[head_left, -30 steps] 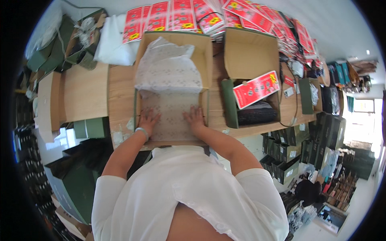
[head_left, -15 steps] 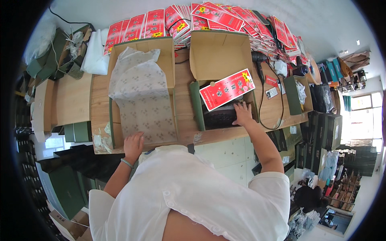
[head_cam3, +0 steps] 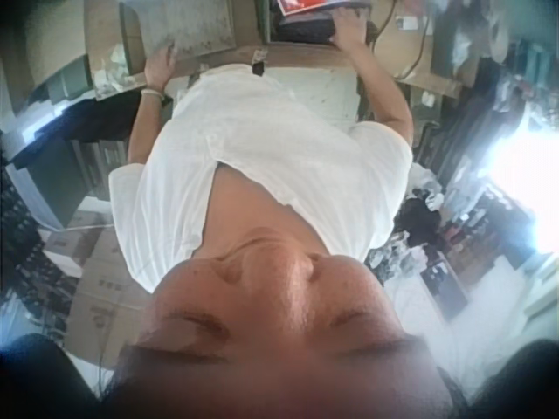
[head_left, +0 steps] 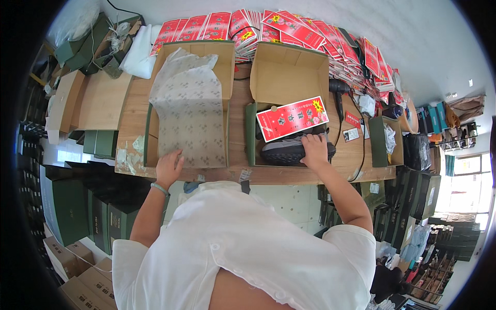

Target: The person selects shipping labels from a box, places them on green shoe boxes, and packs shoes into the boxes with tissue paper and red cards. They then seal the boxes using a heat gun and stack them on a table.

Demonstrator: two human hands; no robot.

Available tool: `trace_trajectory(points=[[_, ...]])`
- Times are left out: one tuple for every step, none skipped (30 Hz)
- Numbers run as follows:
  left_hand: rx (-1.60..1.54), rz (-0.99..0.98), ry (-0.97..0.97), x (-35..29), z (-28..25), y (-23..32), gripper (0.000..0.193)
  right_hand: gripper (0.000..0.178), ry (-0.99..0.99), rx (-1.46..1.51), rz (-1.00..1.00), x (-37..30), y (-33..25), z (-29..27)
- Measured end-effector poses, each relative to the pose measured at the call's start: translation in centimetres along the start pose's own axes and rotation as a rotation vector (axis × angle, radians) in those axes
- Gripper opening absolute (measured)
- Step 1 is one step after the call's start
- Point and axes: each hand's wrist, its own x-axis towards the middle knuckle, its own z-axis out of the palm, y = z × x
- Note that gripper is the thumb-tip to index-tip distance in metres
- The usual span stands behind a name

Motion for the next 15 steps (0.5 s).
trace_trajectory(points=[[0.001, -0.009, -0.006, 0.1, 0.0, 0.0, 0.033, 0.072, 0.013, 0.008, 0.0, -0.6, 0.1, -1.1], [0.004, -0.02, -0.013, 0.1, -0.1, 0.0, 0.033, 0.072, 0.027, 0.017, -0.002, -1.1, 0.1, -2.3], [-0.014, -0.01, 0.007, 0.2, -0.1, -0.1, 0.034, 0.07, 0.029, 0.038, 0.015, -1.9, 0.0, -3.7], [-0.034, -0.001, 0.023, 0.2, -0.1, -0.1, 0.034, 0.069, 0.083, 0.038, 0.015, -2.8, 0.2, -4.8], [-0.055, 0.009, 0.037, 0.1, 0.0, -0.1, 0.035, 0.068, 0.135, 0.039, 0.016, -3.6, 0.5, -5.7], [-0.079, 0.009, 0.048, 0.0, -0.1, -0.1, 0.035, 0.067, 0.187, 0.04, 0.017, -4.4, 0.6, -6.5], [-0.105, 0.01, 0.059, 0.0, -0.3, 0.0, 0.036, 0.065, 0.275, 0.065, 0.017, -5.3, 0.4, -7.2], [-0.128, 0.011, 0.072, -0.1, -0.5, 0.1, 0.037, 0.065, 0.349, 0.061, 0.021, -5.8, -0.3, -7.9], [-0.207, -0.003, 0.088, -0.1, -0.3, -0.1, 0.038, 0.065, 0.423, 0.057, 0.022, -6.1, -1.2, -8.6], [-0.283, -0.017, 0.107, -0.1, -0.3, -0.4, 0.04, 0.066, 0.5, 0.056, 0.023, -6.2, -2.3, -9.2], [-0.358, -0.032, 0.126, -0.2, -0.2, -0.8, 0.042, 0.068, 0.535, 0.082, 0.025, -6.0, -3.6, -9.5], [-0.516, -0.064, 0.163, -0.2, 0.3, -1.1, 0.044, 0.07, 0.552, 0.121, 0.004, -5.3, -5.0, -9.6], [-0.668, -0.098, 0.206, -0.4, 0.8, -1.4, 0.047, 0.073, 0.573, 0.164, -0.021, -4.3, -6.7, -9.7], [-0.817, -0.129, 0.248, -0.4, 1.1, -1.8, 0.05, 0.076, 0.593, 0.212, -0.046, -3.3, -8.7, -9.7], [-0.897, -0.129, 0.297, -0.4, 1.5, -2.2, 0.052, 0.075, 0.623, 0.25, -0.085, -1.9, -11.0, -10.0]])
